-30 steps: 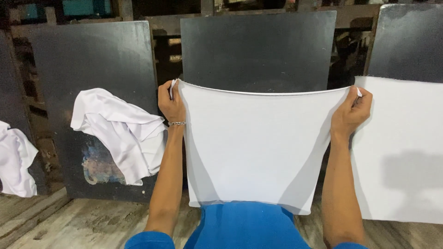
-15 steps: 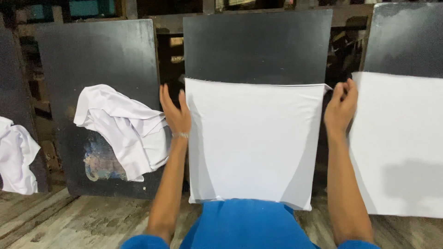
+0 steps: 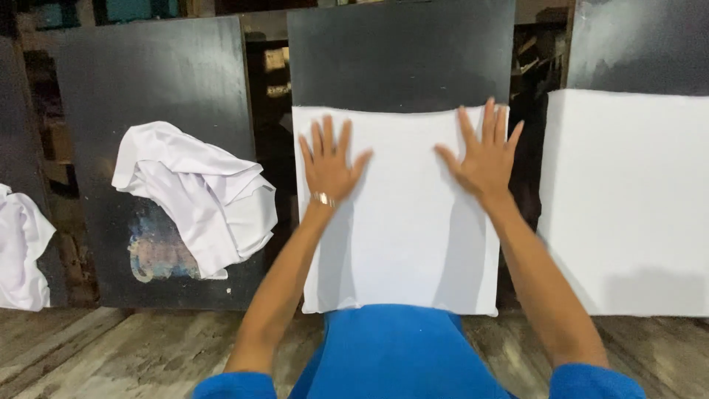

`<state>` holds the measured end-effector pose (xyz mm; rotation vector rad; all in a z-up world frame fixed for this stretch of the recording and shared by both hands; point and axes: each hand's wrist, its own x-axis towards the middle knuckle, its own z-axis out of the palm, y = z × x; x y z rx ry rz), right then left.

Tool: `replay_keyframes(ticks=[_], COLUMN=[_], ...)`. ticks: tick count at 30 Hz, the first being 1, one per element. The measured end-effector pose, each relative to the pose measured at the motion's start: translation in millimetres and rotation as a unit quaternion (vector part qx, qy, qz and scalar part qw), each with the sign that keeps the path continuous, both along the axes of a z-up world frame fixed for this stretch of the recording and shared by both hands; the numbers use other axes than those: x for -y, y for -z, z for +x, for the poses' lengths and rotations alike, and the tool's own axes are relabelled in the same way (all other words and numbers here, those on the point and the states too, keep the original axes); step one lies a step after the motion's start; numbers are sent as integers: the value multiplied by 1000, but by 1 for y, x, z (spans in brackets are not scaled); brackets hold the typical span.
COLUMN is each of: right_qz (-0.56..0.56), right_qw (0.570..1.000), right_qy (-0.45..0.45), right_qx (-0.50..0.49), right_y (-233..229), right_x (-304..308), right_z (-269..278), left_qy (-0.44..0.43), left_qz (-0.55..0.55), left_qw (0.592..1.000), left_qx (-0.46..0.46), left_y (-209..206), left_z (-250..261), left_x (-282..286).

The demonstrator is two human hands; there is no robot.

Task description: The person repeatedly picks up white garments from a stack, unfolds them, and lays them flat on a dark rectangular board. They smooth the fabric with both hands to remove wrinkles, then fold the garment in half and place it on a growing pile to the right. This cycle continues for multiple items throughout the clip.

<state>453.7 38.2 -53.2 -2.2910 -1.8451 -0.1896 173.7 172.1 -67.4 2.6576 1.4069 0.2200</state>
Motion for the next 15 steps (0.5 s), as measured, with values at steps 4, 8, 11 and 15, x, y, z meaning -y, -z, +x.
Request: replay_keyframes(ticks=[4,8,11,15], right_qz=[-9,-16,-57,-48], right_qw=[996,996,995,997], right_qy=[49,51,46,46], right_qx=[-72,-74,-75,-42], right_y=[-12,-15,-13,-4], right_x=[-11,14,69,142], right_z=[3,-26,-93,-205], left_qy=[-52,-62,10,33], left_qz=[35,-14,-79,-136], left_qw=[998,998,997,990], left_qx=[6,1,-18,-33], left_y=[6,-6,-17,-25], left_z=[13,-5,-46,-115], left_x=[-29,17,96,196])
